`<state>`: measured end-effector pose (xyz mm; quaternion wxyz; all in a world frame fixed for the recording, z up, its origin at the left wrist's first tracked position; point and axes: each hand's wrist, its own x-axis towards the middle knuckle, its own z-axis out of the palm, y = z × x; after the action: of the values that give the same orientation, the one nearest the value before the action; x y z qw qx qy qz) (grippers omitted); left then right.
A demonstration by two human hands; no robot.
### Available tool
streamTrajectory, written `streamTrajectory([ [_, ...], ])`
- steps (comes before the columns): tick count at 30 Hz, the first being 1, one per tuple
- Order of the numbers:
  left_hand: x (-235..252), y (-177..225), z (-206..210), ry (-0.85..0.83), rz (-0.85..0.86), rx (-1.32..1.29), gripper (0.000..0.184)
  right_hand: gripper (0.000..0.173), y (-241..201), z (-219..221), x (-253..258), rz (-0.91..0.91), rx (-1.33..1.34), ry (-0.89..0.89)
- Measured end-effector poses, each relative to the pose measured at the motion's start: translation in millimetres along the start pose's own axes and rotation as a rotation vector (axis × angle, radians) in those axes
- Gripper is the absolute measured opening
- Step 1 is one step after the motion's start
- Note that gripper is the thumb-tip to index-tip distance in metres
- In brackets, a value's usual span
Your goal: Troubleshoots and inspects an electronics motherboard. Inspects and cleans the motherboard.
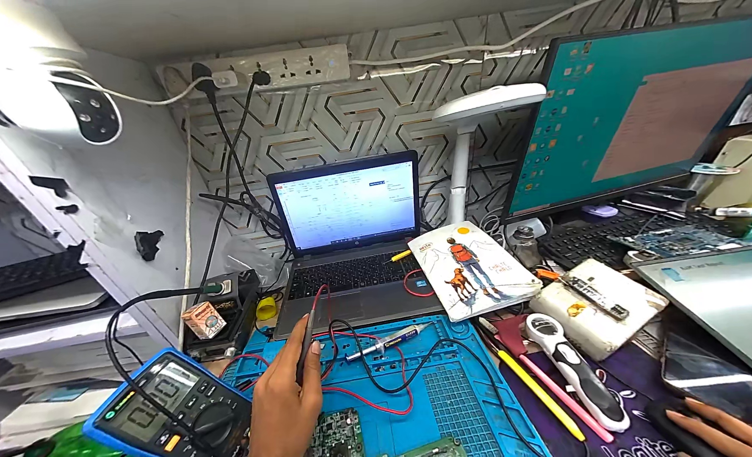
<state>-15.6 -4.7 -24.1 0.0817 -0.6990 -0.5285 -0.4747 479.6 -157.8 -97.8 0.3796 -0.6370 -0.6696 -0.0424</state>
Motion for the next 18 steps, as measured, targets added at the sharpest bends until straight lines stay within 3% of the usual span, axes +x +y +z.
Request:
streamTrajectory([
  [18, -0.5, -1.7, 0.8, 0.004, 0.013, -0.001, 0.044, 0.035, 1.2, 0.5, -0.1, 0.008, 0.024, -0.003],
])
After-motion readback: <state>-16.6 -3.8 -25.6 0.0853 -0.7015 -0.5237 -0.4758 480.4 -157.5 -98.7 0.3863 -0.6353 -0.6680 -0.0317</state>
